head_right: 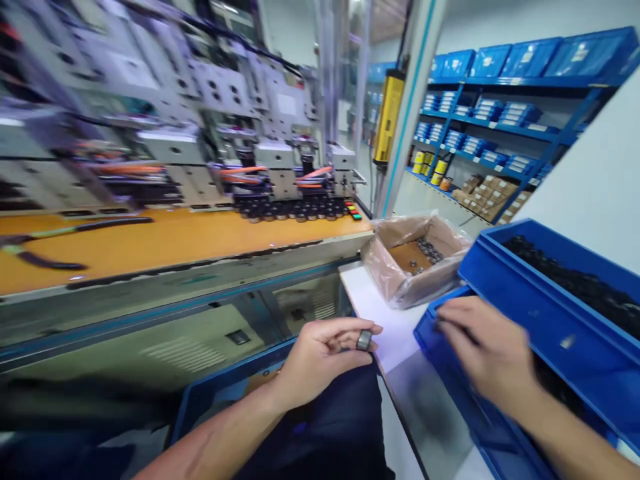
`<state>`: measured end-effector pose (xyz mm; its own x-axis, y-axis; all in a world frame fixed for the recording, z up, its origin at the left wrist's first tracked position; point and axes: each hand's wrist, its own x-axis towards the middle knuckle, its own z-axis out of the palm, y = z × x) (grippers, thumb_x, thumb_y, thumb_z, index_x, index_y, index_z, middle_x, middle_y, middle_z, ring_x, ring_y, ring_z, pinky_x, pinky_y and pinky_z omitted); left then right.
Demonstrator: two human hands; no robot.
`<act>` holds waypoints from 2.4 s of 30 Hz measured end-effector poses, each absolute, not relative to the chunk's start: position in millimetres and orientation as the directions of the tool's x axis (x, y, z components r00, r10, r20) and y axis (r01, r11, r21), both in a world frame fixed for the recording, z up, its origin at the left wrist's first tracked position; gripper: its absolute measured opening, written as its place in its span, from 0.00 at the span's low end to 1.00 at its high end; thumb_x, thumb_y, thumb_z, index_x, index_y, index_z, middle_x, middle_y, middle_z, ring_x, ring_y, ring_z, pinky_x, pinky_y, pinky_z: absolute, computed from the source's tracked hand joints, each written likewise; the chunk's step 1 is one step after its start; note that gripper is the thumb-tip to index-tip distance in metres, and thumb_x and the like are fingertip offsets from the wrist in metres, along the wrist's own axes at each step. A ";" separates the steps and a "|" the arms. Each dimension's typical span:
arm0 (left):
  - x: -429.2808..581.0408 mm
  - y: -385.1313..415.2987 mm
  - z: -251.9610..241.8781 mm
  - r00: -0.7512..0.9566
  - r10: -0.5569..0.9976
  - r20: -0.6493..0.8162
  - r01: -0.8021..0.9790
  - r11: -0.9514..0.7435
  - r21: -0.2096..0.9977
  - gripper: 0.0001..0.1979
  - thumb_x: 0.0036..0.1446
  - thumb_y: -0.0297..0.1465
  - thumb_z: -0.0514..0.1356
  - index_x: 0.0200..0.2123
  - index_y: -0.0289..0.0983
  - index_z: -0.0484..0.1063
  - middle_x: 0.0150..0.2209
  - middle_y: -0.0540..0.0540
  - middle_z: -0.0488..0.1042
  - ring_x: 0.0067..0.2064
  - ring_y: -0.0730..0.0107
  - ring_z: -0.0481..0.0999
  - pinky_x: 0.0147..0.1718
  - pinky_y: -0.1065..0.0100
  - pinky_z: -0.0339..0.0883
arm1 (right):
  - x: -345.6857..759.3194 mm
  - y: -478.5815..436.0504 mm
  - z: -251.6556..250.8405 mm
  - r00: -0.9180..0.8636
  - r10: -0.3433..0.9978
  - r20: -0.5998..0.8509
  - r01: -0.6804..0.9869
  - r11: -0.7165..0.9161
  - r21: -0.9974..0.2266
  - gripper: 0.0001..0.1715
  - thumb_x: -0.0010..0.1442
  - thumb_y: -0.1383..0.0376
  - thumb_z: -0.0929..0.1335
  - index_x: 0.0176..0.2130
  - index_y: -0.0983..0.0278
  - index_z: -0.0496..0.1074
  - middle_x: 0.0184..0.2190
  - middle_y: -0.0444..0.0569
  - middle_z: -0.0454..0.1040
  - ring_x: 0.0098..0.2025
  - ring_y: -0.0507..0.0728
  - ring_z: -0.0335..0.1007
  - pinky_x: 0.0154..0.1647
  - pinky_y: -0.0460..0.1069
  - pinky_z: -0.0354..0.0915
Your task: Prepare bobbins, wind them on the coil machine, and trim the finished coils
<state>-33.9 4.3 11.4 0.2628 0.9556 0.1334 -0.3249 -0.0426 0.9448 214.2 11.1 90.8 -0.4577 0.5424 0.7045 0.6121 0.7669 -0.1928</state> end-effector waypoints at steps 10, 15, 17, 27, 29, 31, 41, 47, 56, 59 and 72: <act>-11.6 -5.8 -5.1 0.311 0.938 0.157 -0.274 -0.070 0.959 0.17 0.44 0.24 0.71 0.41 0.32 0.79 0.28 0.47 0.82 0.29 0.70 0.80 0.33 0.71 0.76 | 174.1 -5.9 37.9 -0.471 0.559 0.682 0.425 0.822 -0.380 0.09 0.59 0.76 0.68 0.40 0.66 0.73 0.34 0.51 0.74 0.34 0.52 0.73 0.32 0.45 0.72; -7.4 -7.1 -3.6 0.294 0.950 0.104 -0.361 0.010 0.933 0.17 0.43 0.24 0.72 0.39 0.31 0.79 0.30 0.46 0.83 0.31 0.70 0.82 0.34 0.74 0.77 | 182.6 -7.3 41.1 -0.548 0.522 0.654 0.372 0.852 -0.369 0.16 0.58 0.75 0.68 0.48 0.70 0.70 0.40 0.57 0.74 0.41 0.55 0.73 0.40 0.49 0.74; -8.8 -8.5 -2.0 0.279 0.955 0.105 -0.373 0.007 0.928 0.17 0.42 0.23 0.73 0.39 0.31 0.80 0.29 0.45 0.83 0.30 0.71 0.82 0.33 0.75 0.76 | 183.7 -8.3 41.1 -0.568 0.512 0.645 0.382 0.858 -0.345 0.20 0.58 0.73 0.69 0.51 0.72 0.69 0.42 0.60 0.73 0.44 0.57 0.73 0.42 0.51 0.74; -12.4 -12.8 4.0 0.314 0.945 0.086 -0.452 0.069 0.889 0.18 0.38 0.18 0.73 0.37 0.34 0.81 0.30 0.46 0.84 0.33 0.67 0.84 0.36 0.72 0.79 | 183.0 -8.6 38.6 -0.613 0.345 0.711 0.429 0.901 -0.068 0.15 0.60 0.74 0.68 0.48 0.72 0.72 0.36 0.55 0.73 0.38 0.55 0.72 0.35 0.47 0.74; -9.2 -14.8 3.9 0.310 0.947 0.086 -0.466 0.072 0.882 0.18 0.38 0.18 0.73 0.36 0.34 0.80 0.30 0.46 0.84 0.33 0.67 0.84 0.36 0.73 0.79 | 182.8 -8.4 38.2 -0.627 0.309 0.715 0.420 0.907 -0.024 0.16 0.60 0.74 0.68 0.49 0.73 0.70 0.35 0.55 0.73 0.37 0.55 0.72 0.34 0.47 0.74; -3.4 -18.2 2.5 0.276 0.957 0.088 -0.493 0.063 0.868 0.18 0.37 0.19 0.74 0.35 0.34 0.80 0.31 0.46 0.84 0.33 0.69 0.83 0.36 0.74 0.78 | 182.5 -8.3 37.0 -0.635 0.262 0.727 0.420 0.906 0.040 0.18 0.60 0.70 0.69 0.50 0.75 0.69 0.34 0.55 0.72 0.36 0.56 0.72 0.32 0.49 0.74; -12.3 -15.4 10.4 0.176 0.710 0.682 0.022 -0.696 0.718 0.18 0.44 0.25 0.73 0.42 0.38 0.81 0.36 0.45 0.82 0.35 0.70 0.81 0.36 0.75 0.76 | 178.1 -16.9 36.9 -0.557 0.346 0.755 0.397 0.909 -0.124 0.20 0.59 0.76 0.66 0.52 0.72 0.69 0.37 0.58 0.76 0.41 0.58 0.74 0.38 0.52 0.77; -12.8 -20.9 1.9 0.150 0.723 0.675 0.051 -0.687 0.725 0.18 0.49 0.23 0.71 0.45 0.39 0.79 0.39 0.44 0.82 0.39 0.69 0.81 0.41 0.74 0.75 | 175.4 -18.3 38.8 -0.549 0.396 0.736 0.370 0.905 -0.210 0.15 0.58 0.78 0.67 0.46 0.73 0.70 0.37 0.58 0.75 0.41 0.57 0.72 0.40 0.51 0.76; 3.5 -13.6 -9.1 0.367 0.913 0.178 -0.608 0.091 0.789 0.15 0.54 0.38 0.68 0.45 0.43 0.78 0.34 0.46 0.79 0.35 0.73 0.78 0.38 0.71 0.72 | 180.2 -13.8 34.5 -0.513 0.428 0.744 0.440 0.875 -0.201 0.18 0.61 0.72 0.69 0.51 0.70 0.68 0.41 0.58 0.72 0.46 0.59 0.71 0.44 0.55 0.75; 0.3 -13.4 -13.0 0.412 0.892 0.188 -0.585 0.101 0.804 0.14 0.59 0.39 0.63 0.47 0.43 0.78 0.36 0.45 0.80 0.38 0.71 0.79 0.41 0.70 0.72 | 181.5 -12.6 36.1 -0.517 0.436 0.737 0.411 0.881 -0.233 0.15 0.62 0.73 0.67 0.50 0.70 0.69 0.39 0.57 0.73 0.44 0.57 0.71 0.44 0.54 0.74; -16.4 -5.0 -12.4 0.271 0.591 0.760 0.173 -0.806 0.566 0.10 0.58 0.26 0.64 0.45 0.37 0.76 0.37 0.45 0.77 0.38 0.69 0.77 0.39 0.69 0.72 | 178.2 -12.7 28.6 -0.535 0.468 0.704 0.421 0.870 -0.258 0.09 0.63 0.72 0.66 0.45 0.72 0.70 0.36 0.56 0.74 0.39 0.56 0.70 0.41 0.51 0.74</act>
<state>-16.4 -5.0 -12.4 0.2714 0.5912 0.7595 0.1733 -0.8063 0.5656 178.2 -12.7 28.6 -0.5350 0.4678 0.7035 0.4206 0.8697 -0.2584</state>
